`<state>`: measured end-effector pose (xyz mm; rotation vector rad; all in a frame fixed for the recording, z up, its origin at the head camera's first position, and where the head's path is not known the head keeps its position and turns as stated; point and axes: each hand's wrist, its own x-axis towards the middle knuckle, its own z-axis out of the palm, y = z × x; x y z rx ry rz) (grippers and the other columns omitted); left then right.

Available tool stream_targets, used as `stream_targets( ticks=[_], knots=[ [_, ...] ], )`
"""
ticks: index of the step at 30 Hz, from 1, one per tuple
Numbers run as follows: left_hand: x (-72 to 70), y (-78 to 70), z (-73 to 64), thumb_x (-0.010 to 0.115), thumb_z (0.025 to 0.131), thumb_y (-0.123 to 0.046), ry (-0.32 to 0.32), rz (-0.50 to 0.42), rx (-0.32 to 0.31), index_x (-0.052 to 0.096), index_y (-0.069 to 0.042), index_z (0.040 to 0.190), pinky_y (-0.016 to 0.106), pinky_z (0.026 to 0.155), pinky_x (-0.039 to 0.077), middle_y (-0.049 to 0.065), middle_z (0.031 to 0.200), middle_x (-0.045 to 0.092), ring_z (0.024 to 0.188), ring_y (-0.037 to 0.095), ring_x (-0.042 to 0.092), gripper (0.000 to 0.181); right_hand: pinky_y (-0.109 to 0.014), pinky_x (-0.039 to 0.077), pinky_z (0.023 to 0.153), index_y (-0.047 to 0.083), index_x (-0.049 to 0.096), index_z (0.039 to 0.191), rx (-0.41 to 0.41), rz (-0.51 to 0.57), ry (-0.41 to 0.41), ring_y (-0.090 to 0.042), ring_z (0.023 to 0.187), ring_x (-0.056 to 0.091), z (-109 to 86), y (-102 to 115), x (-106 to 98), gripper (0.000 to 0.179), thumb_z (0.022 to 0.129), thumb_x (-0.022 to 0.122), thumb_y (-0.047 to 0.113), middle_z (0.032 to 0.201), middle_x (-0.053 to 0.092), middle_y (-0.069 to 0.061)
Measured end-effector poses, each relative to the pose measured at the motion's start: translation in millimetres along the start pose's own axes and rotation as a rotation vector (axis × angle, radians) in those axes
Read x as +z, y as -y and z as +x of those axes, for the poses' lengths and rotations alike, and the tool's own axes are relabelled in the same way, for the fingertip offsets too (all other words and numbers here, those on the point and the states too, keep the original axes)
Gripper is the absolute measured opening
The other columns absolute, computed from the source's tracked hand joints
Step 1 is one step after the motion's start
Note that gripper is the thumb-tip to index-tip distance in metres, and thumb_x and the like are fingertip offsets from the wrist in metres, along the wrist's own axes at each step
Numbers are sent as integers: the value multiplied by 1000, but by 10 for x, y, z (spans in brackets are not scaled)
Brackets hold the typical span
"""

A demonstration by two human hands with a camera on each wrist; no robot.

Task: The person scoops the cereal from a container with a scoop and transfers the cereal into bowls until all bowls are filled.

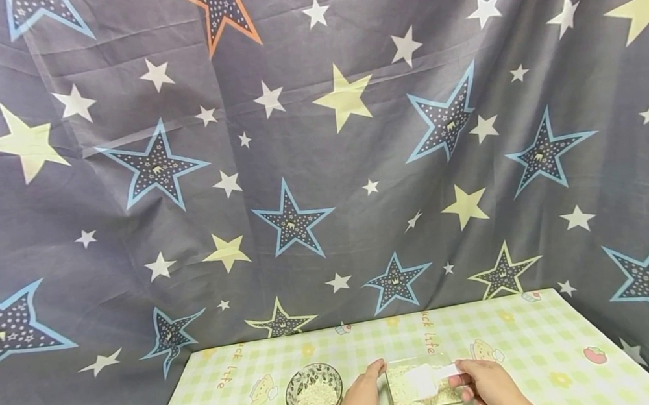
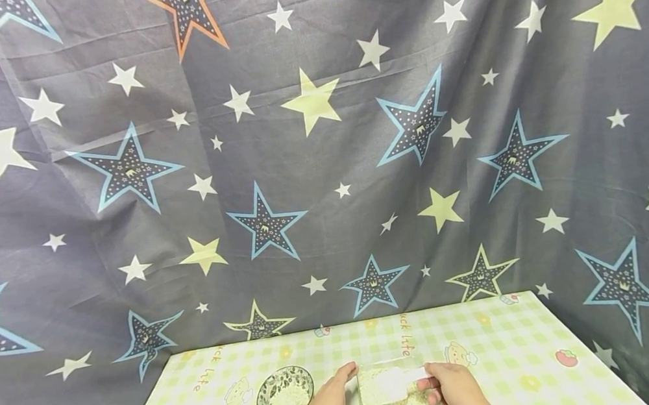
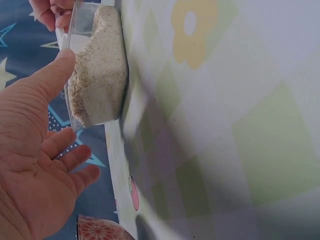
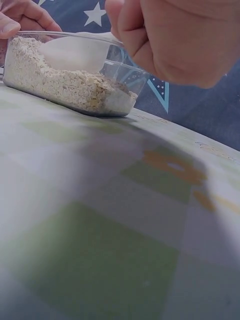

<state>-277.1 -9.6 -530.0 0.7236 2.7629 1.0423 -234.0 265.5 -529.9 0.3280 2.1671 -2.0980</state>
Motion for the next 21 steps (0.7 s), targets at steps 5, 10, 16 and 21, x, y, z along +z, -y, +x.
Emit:
stream_targets(
  ticks=[5,10,16,21],
  knots=[
    [-4,-8,-9,92,82,-49,-3,0,7,44,-2,158,61,110,55,10,152,62,134,41,63,102,-16,40,47,-19,46,147,1,18,27,-3,57,57,-16,1,-14,53,112,47,21,84,74,2],
    [-10,-28,-23,92,81,-48,-9,7,9,44,-2,157,60,110,55,10,152,63,134,40,63,101,-16,41,47,-16,54,139,-5,22,51,-3,56,55,-16,-14,-39,48,112,48,23,84,74,3],
    [-8,-29,-33,92,82,-49,-9,15,12,44,-3,158,60,109,56,11,152,62,133,40,64,101,-16,42,47,-15,56,138,-12,18,69,-3,56,54,-8,-38,-62,47,113,48,24,85,74,3],
    [4,-21,-18,92,82,-50,-4,14,7,44,-3,157,60,109,56,11,152,62,133,41,64,101,-16,43,47,-15,57,136,-14,41,91,-2,56,54,-10,-44,-74,46,113,46,24,83,73,3]
  ],
)
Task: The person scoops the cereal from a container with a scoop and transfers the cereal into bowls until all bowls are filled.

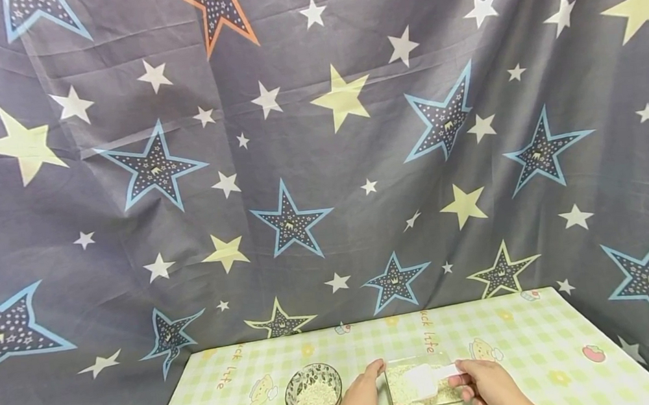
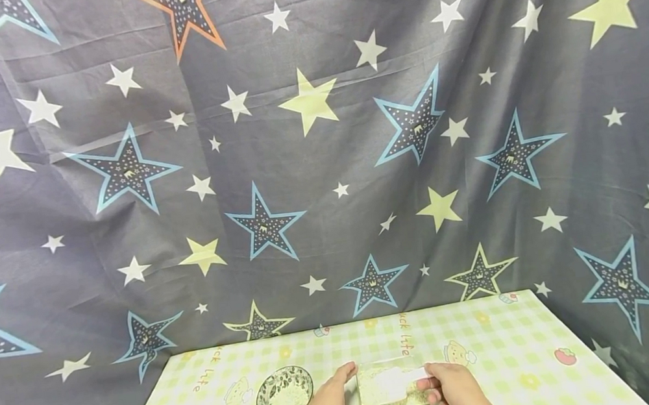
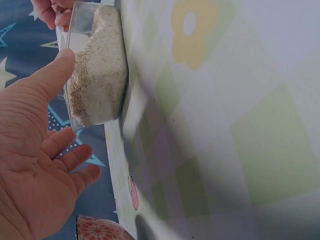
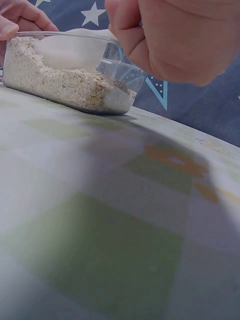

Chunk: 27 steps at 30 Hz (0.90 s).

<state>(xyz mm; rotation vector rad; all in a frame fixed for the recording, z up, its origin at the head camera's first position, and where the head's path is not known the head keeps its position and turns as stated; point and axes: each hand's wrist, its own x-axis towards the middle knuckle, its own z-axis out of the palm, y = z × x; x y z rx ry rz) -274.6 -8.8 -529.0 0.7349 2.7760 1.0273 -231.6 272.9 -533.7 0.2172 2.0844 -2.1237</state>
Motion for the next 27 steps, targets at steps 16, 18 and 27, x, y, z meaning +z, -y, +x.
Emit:
stream_targets(
  ticks=[16,18,27],
  knots=[
    [14,38,31,92,82,-50,15,-33,-28,44,-4,158,64,110,54,11,155,61,135,43,62,101,-15,44,49,-8,62,125,26,43,14,-3,59,55,-9,-16,-48,39,114,44,24,84,73,3],
    [8,31,30,91,83,-49,21,-40,-33,44,-4,158,63,109,54,11,154,61,135,42,62,100,-16,44,50,-6,61,124,41,57,7,-3,60,53,-5,-21,-59,36,114,43,24,85,72,3],
    [-7,9,18,91,84,-48,17,-22,-22,45,-3,158,60,110,55,11,154,62,135,41,63,98,-14,45,53,-2,48,133,78,185,37,0,62,53,-7,-47,-147,34,116,37,26,86,70,6]
  ],
)
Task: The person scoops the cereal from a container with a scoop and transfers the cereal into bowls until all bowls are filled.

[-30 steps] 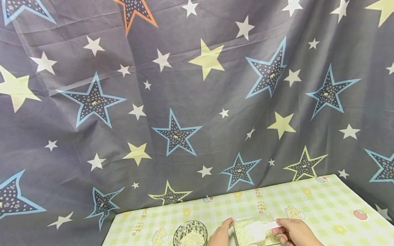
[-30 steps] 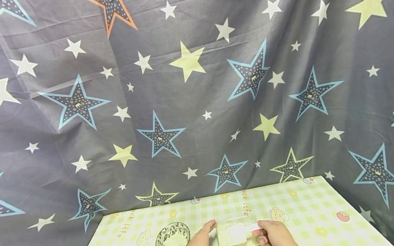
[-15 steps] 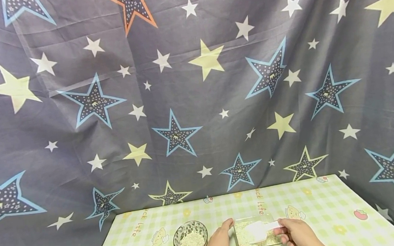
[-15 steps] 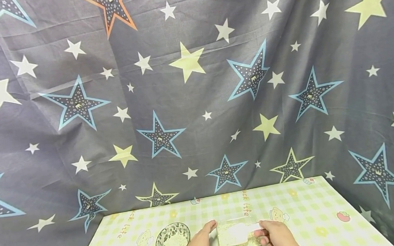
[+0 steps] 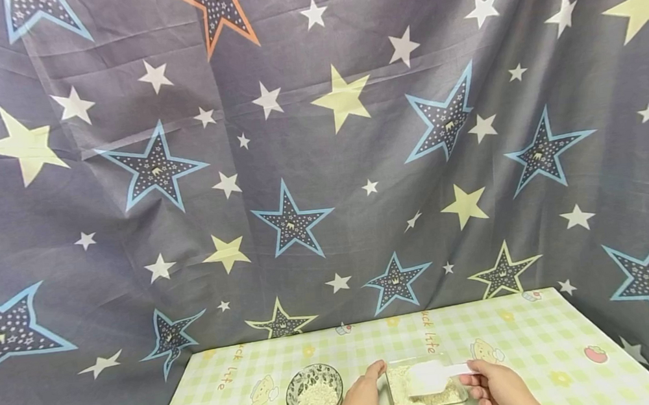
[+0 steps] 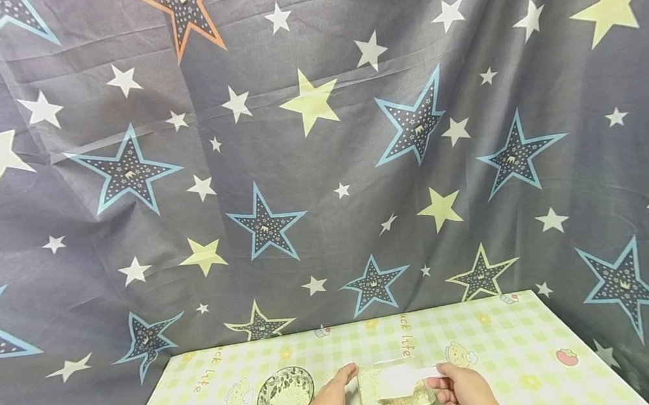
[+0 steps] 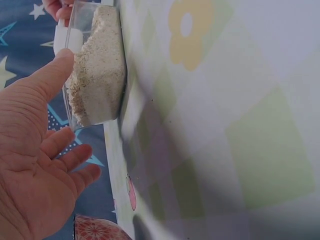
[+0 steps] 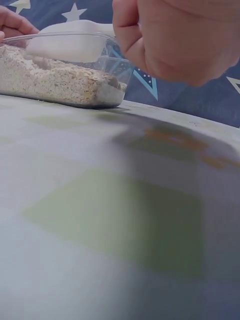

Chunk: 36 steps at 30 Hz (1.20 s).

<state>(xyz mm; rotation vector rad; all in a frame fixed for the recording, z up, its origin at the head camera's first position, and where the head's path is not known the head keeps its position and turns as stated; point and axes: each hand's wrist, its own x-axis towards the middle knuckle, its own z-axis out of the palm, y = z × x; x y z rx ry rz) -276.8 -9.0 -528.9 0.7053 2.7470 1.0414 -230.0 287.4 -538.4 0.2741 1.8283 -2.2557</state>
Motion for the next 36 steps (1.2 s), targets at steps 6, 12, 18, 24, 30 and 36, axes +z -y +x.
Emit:
stream_targets(
  ticks=[6,12,18,24,30,36],
  knots=[
    [10,8,5,91,83,-48,-3,-20,-8,45,-3,157,63,110,54,11,153,62,134,42,63,98,-12,45,52,8,52,123,27,189,14,2,63,57,-30,-12,-47,25,116,35,24,85,70,6],
    [-1,3,13,91,84,-47,13,-39,-22,44,-3,158,65,109,54,12,155,61,135,44,62,98,-10,42,52,14,56,107,41,346,144,3,65,59,-17,-16,-107,29,116,29,23,85,70,8],
    [2,-14,11,91,85,-46,19,-46,-37,43,-5,159,69,107,53,13,155,60,134,46,61,98,-10,43,54,15,55,107,53,425,231,3,67,59,-9,-18,-121,30,116,28,22,86,71,7],
    [-7,-33,-42,90,85,-47,12,-47,-35,42,-6,160,76,104,50,22,152,60,133,53,59,98,-10,47,56,13,57,108,61,445,257,4,67,61,-20,10,-107,33,116,27,23,86,71,7],
    [-160,-29,-158,88,86,-49,-75,-9,42,45,-7,160,67,106,55,21,152,59,135,46,60,95,-9,47,55,12,63,102,67,433,258,5,64,60,-20,61,-110,42,116,25,24,82,69,9],
    [-400,222,-313,89,83,-54,-198,74,70,48,-8,159,71,110,50,21,157,56,139,45,56,98,-7,43,52,13,68,93,52,362,248,7,59,51,6,106,-106,49,116,26,26,76,63,11]
  ],
)
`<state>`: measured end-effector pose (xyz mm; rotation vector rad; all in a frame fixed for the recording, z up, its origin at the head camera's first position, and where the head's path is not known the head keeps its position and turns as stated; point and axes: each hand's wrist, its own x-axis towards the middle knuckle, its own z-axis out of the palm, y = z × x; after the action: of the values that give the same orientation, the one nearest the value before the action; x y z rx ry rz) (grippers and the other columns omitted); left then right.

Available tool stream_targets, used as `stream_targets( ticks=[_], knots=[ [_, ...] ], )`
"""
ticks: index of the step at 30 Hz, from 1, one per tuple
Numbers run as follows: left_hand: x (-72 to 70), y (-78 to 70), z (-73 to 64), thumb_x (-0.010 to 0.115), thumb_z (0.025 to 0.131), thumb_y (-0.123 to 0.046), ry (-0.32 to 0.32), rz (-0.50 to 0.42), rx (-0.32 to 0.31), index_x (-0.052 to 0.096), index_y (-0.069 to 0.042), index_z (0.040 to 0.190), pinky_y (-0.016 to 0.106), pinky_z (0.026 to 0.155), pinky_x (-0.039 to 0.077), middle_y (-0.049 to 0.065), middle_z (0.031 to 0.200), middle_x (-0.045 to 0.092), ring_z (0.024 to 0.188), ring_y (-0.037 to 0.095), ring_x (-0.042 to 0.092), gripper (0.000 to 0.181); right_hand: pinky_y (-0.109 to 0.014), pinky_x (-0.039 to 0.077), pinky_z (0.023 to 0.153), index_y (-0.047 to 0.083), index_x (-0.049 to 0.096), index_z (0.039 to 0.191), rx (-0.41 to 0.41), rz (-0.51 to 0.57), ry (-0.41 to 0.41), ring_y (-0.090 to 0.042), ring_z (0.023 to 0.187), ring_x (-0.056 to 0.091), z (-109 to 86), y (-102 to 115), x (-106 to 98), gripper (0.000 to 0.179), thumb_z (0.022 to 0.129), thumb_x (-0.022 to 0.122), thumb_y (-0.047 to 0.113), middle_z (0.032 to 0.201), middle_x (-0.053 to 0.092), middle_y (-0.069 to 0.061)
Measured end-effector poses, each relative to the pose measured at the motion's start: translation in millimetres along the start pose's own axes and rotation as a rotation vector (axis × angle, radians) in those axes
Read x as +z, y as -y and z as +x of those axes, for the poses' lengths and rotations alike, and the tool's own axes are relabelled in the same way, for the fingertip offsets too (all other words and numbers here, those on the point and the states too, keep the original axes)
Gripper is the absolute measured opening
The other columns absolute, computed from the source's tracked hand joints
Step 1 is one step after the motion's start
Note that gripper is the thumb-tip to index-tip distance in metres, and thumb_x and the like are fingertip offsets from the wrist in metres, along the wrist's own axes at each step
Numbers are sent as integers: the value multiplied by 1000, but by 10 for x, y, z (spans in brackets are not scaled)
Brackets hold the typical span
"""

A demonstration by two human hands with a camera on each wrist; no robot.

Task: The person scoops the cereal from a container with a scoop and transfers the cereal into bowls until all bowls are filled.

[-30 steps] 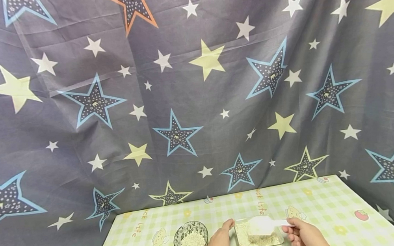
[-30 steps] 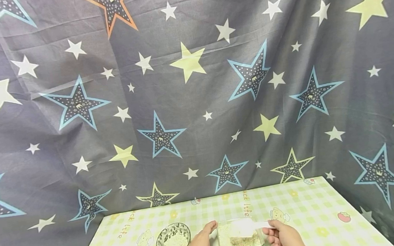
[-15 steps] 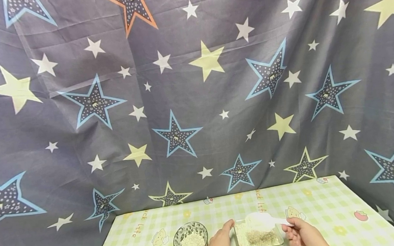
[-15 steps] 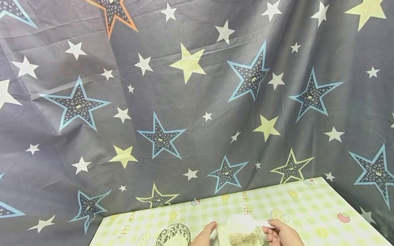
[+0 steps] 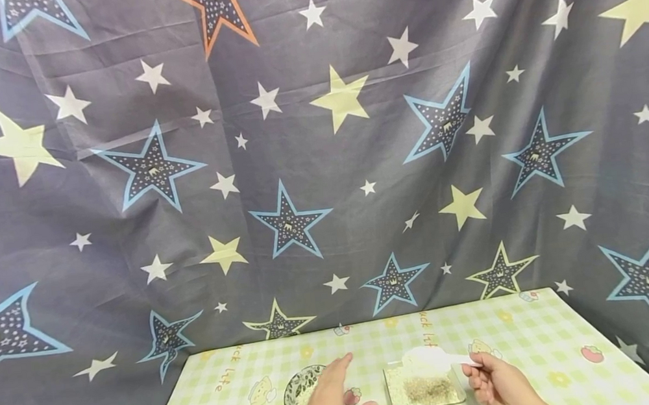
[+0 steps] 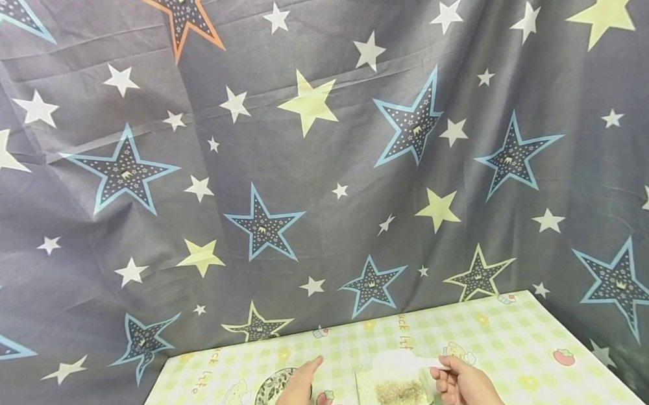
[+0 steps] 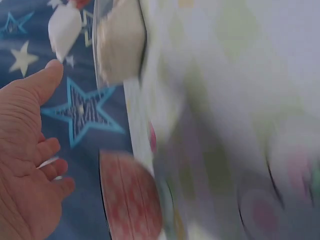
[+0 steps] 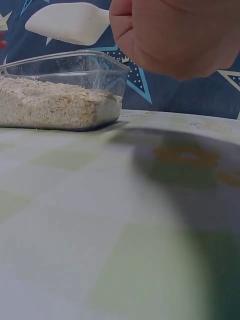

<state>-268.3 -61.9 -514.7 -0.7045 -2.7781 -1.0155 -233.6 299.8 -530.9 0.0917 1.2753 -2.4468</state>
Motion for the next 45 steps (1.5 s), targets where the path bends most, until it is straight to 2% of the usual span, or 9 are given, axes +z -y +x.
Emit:
stream_targets(
  ticks=[2,5,9,14,25,32,35,45],
  knots=[
    [-80,135,-48,90,82,-56,-23,22,-12,47,-6,159,76,111,46,21,159,54,144,49,51,101,-7,41,51,14,67,94,-16,-27,-24,7,59,49,13,13,17,45,116,28,26,76,63,11],
    [-180,326,-103,89,81,-58,-25,36,-55,45,-2,159,80,111,43,23,161,51,150,55,42,105,-8,40,50,16,61,99,-45,-40,-59,7,61,50,22,34,50,34,115,31,24,79,65,11],
    [-248,513,-157,90,80,-60,-32,43,-121,43,1,159,79,111,44,27,160,50,149,57,41,110,-8,42,51,16,57,100,-61,-39,-46,7,63,52,30,60,107,31,116,31,23,82,66,10],
    [-261,642,-191,91,77,-62,-36,45,-162,41,4,158,76,112,45,31,157,50,145,57,45,116,-8,43,51,14,60,99,-65,-31,-10,7,62,53,66,66,211,34,116,32,23,82,66,10],
    [-314,736,-240,87,80,-64,-36,14,-228,40,7,159,74,116,43,33,160,46,147,58,43,116,-7,42,49,14,54,106,-78,-52,-26,7,60,54,240,2,586,20,114,37,20,83,68,9],
    [-333,774,-253,85,82,-64,-34,8,-279,40,8,158,76,113,44,33,158,47,145,60,44,114,-7,38,48,14,47,107,-104,-78,-54,7,60,54,379,-101,888,8,112,42,18,80,69,8],
    [-336,767,-254,86,82,-62,-30,10,-293,40,9,157,77,111,45,34,154,50,142,60,47,113,-7,37,48,13,49,109,-115,-106,-64,6,60,53,429,-161,1007,7,111,45,18,81,69,8],
    [-342,784,-233,87,83,-59,-16,-1,-336,40,8,157,74,104,51,35,148,56,135,60,54,111,-8,42,50,2,55,118,-105,-236,-105,4,60,53,568,-373,1320,22,110,50,22,81,71,6]
  ],
)
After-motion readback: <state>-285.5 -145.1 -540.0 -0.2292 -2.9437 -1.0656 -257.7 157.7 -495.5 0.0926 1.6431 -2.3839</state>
